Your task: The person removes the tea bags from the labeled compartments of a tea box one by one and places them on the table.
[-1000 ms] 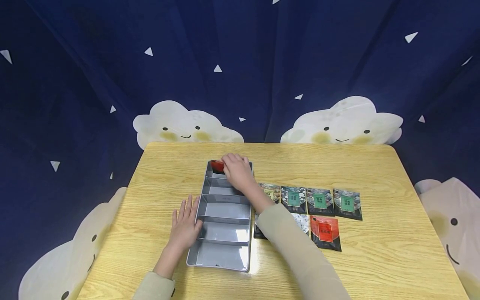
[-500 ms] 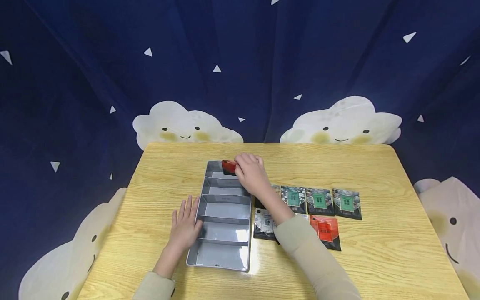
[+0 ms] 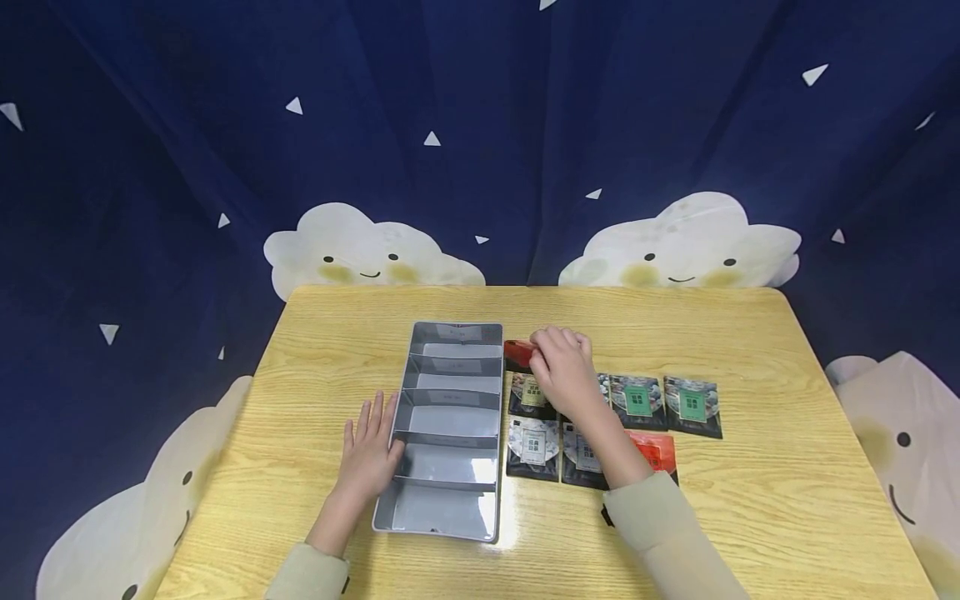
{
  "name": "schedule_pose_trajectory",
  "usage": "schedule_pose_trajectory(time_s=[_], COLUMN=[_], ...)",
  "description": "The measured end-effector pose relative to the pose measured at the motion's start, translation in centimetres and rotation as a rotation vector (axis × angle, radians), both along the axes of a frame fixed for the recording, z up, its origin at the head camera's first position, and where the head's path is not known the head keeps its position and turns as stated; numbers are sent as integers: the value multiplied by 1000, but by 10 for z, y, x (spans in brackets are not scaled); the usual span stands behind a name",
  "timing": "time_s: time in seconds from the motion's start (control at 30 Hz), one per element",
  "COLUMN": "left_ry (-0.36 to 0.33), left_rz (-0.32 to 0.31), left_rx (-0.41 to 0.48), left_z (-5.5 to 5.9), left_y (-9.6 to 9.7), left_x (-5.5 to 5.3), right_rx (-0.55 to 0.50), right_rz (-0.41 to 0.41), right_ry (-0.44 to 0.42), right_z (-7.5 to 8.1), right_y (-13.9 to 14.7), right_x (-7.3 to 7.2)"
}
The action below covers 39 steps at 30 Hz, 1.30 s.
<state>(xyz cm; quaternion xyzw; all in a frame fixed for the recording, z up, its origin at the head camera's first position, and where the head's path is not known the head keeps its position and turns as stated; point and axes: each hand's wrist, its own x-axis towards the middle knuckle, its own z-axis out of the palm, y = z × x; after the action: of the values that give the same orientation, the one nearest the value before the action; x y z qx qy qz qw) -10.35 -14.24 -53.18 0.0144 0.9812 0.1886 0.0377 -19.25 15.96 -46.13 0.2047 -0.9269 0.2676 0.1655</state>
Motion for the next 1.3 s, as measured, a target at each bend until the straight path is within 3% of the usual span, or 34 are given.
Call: schedule_pose_trajectory(time_s=[0.73,1.03,1.3], left_ry=[-3,-10,8], left_rz=[8,3,7], left_rx=[-8,-9,0], left_z=[-2,-2,-5], left_y=[0,0,-1], left_x=[1,0,0], right_rx=[-11,35,75], right_rz=[-231,-303,-330], right_ry=[-19,-77,-146], right_z=[-14,-29,-39], right_y=[119,168,191], right_x=[56,81,95])
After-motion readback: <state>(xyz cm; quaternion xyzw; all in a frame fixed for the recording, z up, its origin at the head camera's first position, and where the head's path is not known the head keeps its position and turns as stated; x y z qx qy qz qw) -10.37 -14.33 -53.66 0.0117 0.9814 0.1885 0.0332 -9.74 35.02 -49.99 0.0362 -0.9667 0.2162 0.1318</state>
